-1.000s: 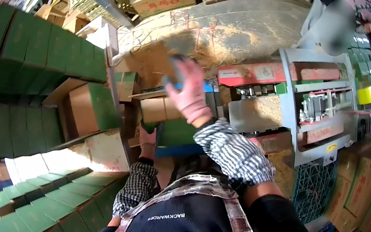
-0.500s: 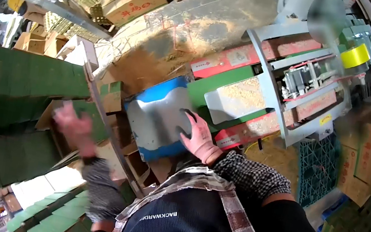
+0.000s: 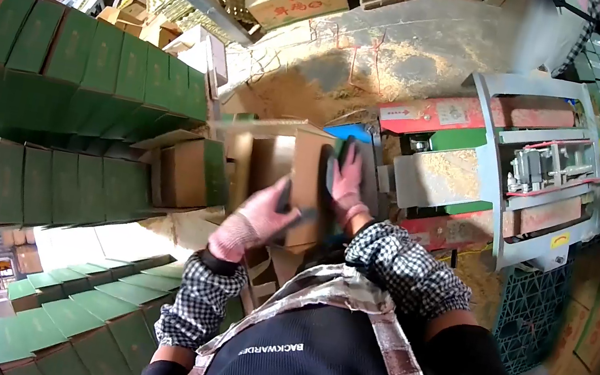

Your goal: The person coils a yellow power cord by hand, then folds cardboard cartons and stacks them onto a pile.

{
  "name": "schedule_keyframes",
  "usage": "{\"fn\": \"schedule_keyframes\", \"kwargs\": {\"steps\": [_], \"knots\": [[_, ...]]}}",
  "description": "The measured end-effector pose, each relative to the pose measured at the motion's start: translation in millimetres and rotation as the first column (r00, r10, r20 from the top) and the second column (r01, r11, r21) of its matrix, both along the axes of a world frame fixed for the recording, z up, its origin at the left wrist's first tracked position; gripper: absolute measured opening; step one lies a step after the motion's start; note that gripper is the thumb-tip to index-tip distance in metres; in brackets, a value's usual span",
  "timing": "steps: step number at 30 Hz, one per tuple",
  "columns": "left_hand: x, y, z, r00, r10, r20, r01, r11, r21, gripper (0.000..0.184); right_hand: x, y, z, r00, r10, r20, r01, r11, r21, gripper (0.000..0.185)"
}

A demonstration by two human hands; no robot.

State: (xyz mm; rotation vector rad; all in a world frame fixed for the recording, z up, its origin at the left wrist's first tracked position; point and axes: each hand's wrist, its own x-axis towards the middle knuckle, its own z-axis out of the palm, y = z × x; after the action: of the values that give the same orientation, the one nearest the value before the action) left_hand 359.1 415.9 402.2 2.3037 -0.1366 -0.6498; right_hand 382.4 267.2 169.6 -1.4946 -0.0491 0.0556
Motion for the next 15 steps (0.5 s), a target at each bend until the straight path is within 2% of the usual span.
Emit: {"fn": "schedule_keyframes", "kwargs": {"steps": [1, 2, 3, 4, 5, 6, 7, 8, 9, 10, 11, 12, 13, 15], "knots": [[-12.8, 7.9, -33.0, 0.998, -0.059, -0.022, 0.05, 0.955, -0.294, 0.076, 5.4, -11.7, 17.4, 0.975, -0.201, -0.096, 0.135, 0.875, -0.464, 0.075], [-25.9, 14.7, -49.1, 0.955, -0.293, -0.052, 0.297, 0.936, 0.186, 0.082, 1.7, -25.5, 32.3, 0.989, -0.136, -0.049, 0.067, 0.729, -0.681, 0.08], [-35.5, 21.8, -65.6, 0.864, -0.47, -0.182, 0.476, 0.64, 0.604, 0.089, -3.1, -34.8, 60.7, 0.981, -0.023, -0.192, -0.161, 0.455, -0.876, 0.073], [-39.0, 32.5, -90.5, 0.838, -0.441, -0.322, 0.544, 0.628, 0.556, 0.088, -6.4, -41.2, 60.4, 0.967, 0.123, -0.223, -0.251, 0.298, -0.921, 0.07], [-33.8, 54.7, -131.9, 0.834, -0.437, -0.338, 0.547, 0.736, 0.399, 0.085, -9.1, -48.7, 59.6, 0.922, 0.266, -0.282, -0.322, 0.12, -0.939, 0.067], [-19.5, 58.7, -137.3, 0.862, -0.362, -0.355, 0.487, 0.785, 0.383, 0.084, 0.0, -51.3, 70.1, 0.9, 0.29, -0.325, -0.351, 0.04, -0.936, 0.06], [-2.6, 57.1, -141.5, 0.883, -0.284, -0.374, 0.424, 0.825, 0.374, 0.084, 16.7, -52.6, 79.7, 0.886, 0.325, -0.331, -0.405, 0.194, -0.894, 0.055], [6.1, 48.8, -142.2, 0.965, -0.248, -0.086, 0.252, 0.782, 0.57, 0.082, 39.7, -50.6, 120.2, 0.842, 0.272, -0.466, -0.54, 0.417, -0.731, 0.054], [8.4, 44.8, -152.6, 0.989, -0.128, 0.078, 0.05, 0.775, 0.63, 0.083, 56.8, -43.5, 154.2, 0.765, 0.25, -0.593, -0.598, 0.619, -0.51, 0.053], [10.4, 40.8, -163.1, 0.968, -0.004, 0.25, -0.161, 0.753, 0.637, 0.084, 58.5, -32.6, 148.3, 0.961, 0.205, -0.185, -0.276, 0.673, -0.686, 0.054], [12.0, 47.9, -200.6, 0.949, 0.272, 0.16, -0.315, 0.788, 0.529, 0.078, 58.6, -25.8, 142.4, 0.954, 0.135, 0.268, 0.098, 0.703, -0.704, 0.055], [0.9, 80.6, -269.0, 0.924, 0.383, -0.016, -0.381, 0.922, 0.074, 0.074, 55.1, -23.0, 145.7, 0.912, 0.103, 0.397, 0.255, 0.617, -0.745, 0.058], [-1.7, 98.9, -315.0, 0.895, 0.383, -0.231, -0.445, 0.808, -0.385, 0.07, 40.1, -25.2, 115.2, 0.936, 0.163, 0.312, 0.188, 0.519, -0.834, 0.063], [8.4, 41.3, -259.8, 0.904, 0.393, -0.171, -0.428, 0.83, -0.356, 0.062, -4.1, -38.4, 43.5, 0.878, 0.452, 0.155, 0.07, 0.199, -0.977, 0.066]]}}
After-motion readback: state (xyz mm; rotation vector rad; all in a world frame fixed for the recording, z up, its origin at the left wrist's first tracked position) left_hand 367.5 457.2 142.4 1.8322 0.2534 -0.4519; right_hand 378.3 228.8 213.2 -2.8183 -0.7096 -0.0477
